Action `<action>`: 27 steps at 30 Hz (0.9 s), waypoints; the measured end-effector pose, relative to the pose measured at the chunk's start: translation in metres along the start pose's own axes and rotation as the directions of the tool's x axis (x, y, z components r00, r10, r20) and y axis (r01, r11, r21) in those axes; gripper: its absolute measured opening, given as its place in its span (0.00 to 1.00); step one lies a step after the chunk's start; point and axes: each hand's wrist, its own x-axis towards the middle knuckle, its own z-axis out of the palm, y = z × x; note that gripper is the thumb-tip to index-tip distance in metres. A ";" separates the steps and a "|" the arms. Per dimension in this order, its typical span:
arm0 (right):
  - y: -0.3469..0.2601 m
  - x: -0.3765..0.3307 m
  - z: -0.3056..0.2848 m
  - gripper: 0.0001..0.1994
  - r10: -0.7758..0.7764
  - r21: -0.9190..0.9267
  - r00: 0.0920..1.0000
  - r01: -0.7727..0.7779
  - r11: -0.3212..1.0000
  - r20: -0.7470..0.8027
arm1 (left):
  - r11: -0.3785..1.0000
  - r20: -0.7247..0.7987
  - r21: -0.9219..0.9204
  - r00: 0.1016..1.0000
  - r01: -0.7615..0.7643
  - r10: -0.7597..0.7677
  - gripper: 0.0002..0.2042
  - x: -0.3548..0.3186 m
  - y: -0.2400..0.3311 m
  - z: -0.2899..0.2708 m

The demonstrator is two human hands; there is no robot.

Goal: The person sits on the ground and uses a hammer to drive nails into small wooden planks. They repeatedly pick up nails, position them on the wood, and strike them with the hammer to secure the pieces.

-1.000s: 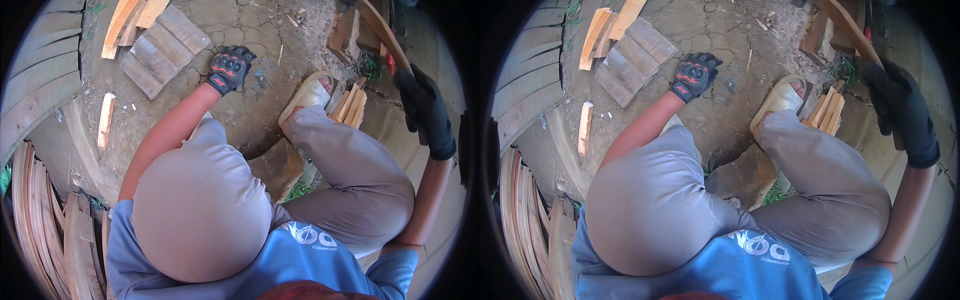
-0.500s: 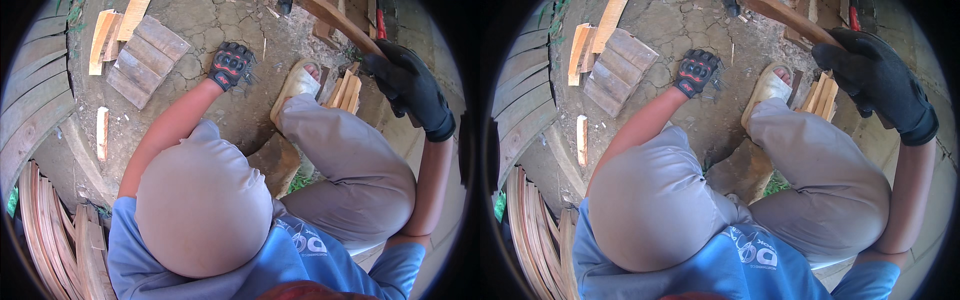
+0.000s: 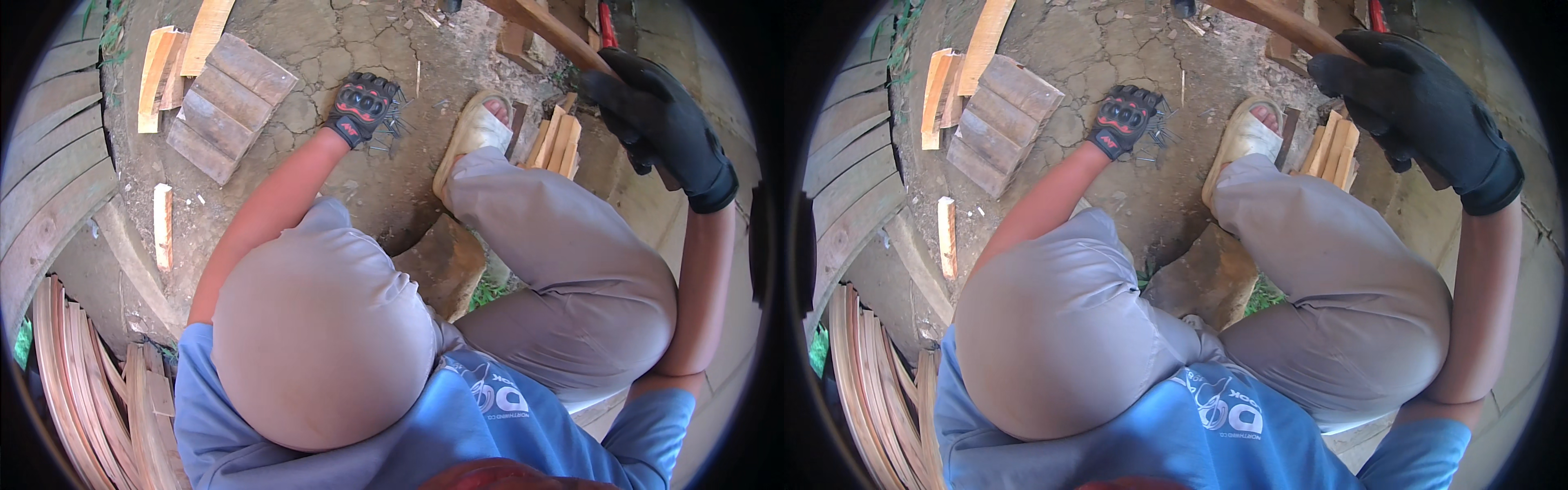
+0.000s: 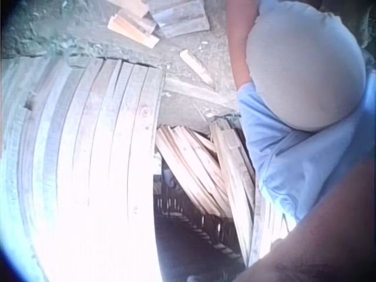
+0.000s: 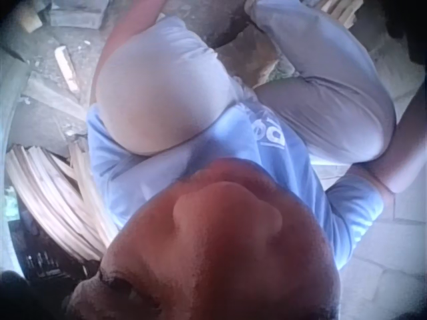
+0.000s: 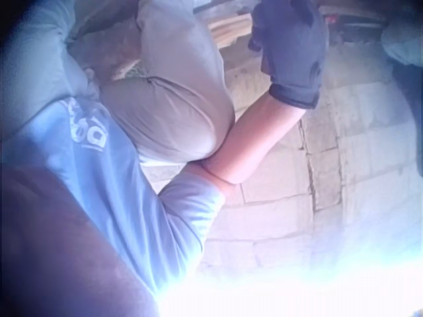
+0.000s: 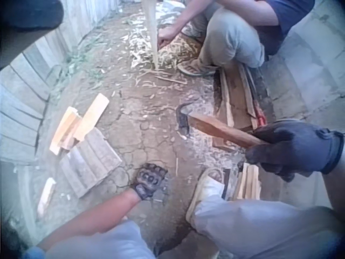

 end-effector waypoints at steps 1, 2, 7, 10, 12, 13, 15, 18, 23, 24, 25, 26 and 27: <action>0.000 -0.003 0.000 0.21 -0.006 -0.007 1.000 0.006 1.000 -0.010 | 0.999 -0.010 0.013 0.999 -0.039 0.040 0.15 -0.003 -0.002 0.000; 0.000 -0.002 -0.002 0.22 -0.010 -0.016 1.000 0.010 1.000 0.017 | 0.997 -0.019 0.027 0.997 -0.079 0.079 0.16 -0.007 -0.006 -0.001; 0.006 0.003 -0.002 0.25 -0.026 -0.067 1.000 0.025 0.997 -0.007 | 0.991 0.000 0.064 0.993 -0.115 0.115 0.17 -0.016 -0.011 -0.005; 0.008 0.004 -0.002 0.24 -0.039 -0.045 0.999 0.038 0.998 -0.008 | 0.991 0.050 0.089 0.994 -0.100 0.096 0.16 -0.014 -0.006 -0.010; 0.010 0.003 -0.001 0.23 -0.047 -0.017 0.999 0.046 0.999 -0.009 | 0.991 0.089 0.100 0.993 -0.089 0.080 0.15 -0.014 -0.003 -0.013; 0.010 0.002 -0.002 0.23 -0.050 -0.003 0.999 0.050 0.999 -0.011 | 0.991 0.093 0.106 0.993 -0.079 0.069 0.15 -0.012 0.000 -0.014; 0.006 0.004 -0.003 0.23 -0.054 -0.021 0.998 0.054 0.998 0.011 | 0.991 0.105 0.120 0.994 -0.055 0.043 0.15 -0.011 0.005 -0.011; 0.002 0.003 -0.001 0.23 -0.062 -0.011 0.998 0.062 0.998 0.010 | 0.973 -0.032 0.210 0.994 -0.094 0.103 0.14 -0.014 0.003 -0.004; -0.004 0.001 0.004 0.23 -0.073 -0.025 0.997 0.072 0.997 -0.024 | 0.999 0.019 0.010 0.999 -0.039 0.039 0.13 -0.012 -0.005 -0.007; -0.005 0.001 0.003 0.23 -0.057 -0.028 0.998 0.057 0.998 -0.006 | 0.999 0.036 -0.030 0.999 -0.012 0.013 0.13 -0.013 -0.005 -0.008; -0.006 0.002 0.002 0.23 -0.041 -0.031 0.999 0.042 0.999 0.011 | 0.996 0.023 -0.084 1.000 0.006 -0.004 0.13 -0.013 -0.005 -0.009; -0.007 0.003 0.001 0.24 -0.047 -0.019 0.999 0.048 0.999 0.017 | 0.990 0.011 -0.138 1.000 0.023 -0.022 0.13 -0.014 -0.005 -0.010; -0.009 0.005 0.001 0.24 -0.063 -0.009 0.998 0.063 0.998 0.027 | 0.981 0.000 -0.187 0.999 0.048 -0.049 0.13 -0.017 -0.008 -0.008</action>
